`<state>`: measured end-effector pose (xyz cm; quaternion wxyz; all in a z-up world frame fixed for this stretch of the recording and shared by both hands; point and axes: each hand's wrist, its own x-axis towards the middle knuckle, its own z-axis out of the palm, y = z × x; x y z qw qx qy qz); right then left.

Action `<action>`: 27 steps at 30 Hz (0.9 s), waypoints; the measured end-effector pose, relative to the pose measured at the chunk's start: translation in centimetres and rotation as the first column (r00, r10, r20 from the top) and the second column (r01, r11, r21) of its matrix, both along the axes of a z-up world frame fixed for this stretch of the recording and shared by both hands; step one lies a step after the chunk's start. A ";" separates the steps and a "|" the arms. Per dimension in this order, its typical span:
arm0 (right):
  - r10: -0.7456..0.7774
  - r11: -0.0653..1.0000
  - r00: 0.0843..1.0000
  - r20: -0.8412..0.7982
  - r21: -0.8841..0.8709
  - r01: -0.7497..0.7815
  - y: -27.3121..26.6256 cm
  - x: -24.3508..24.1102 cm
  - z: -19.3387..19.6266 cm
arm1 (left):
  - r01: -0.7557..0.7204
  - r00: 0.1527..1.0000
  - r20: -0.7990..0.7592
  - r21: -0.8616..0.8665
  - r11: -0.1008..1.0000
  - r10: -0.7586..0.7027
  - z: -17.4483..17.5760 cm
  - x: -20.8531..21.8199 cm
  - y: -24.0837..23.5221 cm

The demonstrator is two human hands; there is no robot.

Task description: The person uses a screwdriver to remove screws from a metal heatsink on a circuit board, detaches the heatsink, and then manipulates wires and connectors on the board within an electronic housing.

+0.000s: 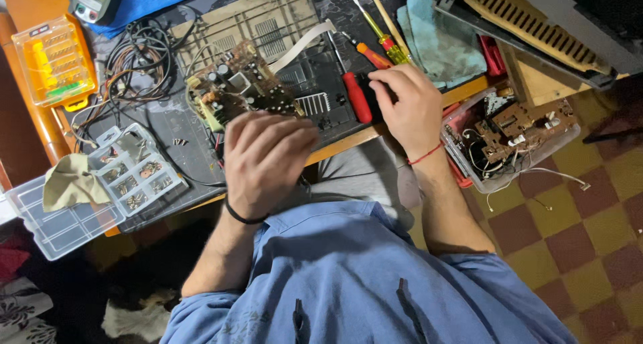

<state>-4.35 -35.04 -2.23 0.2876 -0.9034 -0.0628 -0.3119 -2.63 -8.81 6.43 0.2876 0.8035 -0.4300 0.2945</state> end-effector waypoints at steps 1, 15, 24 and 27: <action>-0.006 1.000 1.000 -0.001 0.002 0.006 0.0 0.1 0.0 | 0.006 1.000 -0.001 0.002 1.000 -0.006 -0.4 -0.1 -0.7; -0.060 0.949 0.984 -0.166 -0.315 0.004 -0.1 2.2 -0.9 | 0.045 0.998 -0.057 0.058 0.997 -0.042 -0.8 1.8 -5.0; 0.050 0.982 0.996 -0.070 0.185 -0.037 0.3 2.4 1.7 | 0.027 0.991 -0.128 0.027 0.999 -0.023 -1.4 2.1 -3.7; 0.212 0.851 0.972 -0.101 0.509 -0.132 1.7 1.4 2.1 | 0.035 0.988 -0.152 0.031 0.999 -0.030 -1.0 1.9 -2.9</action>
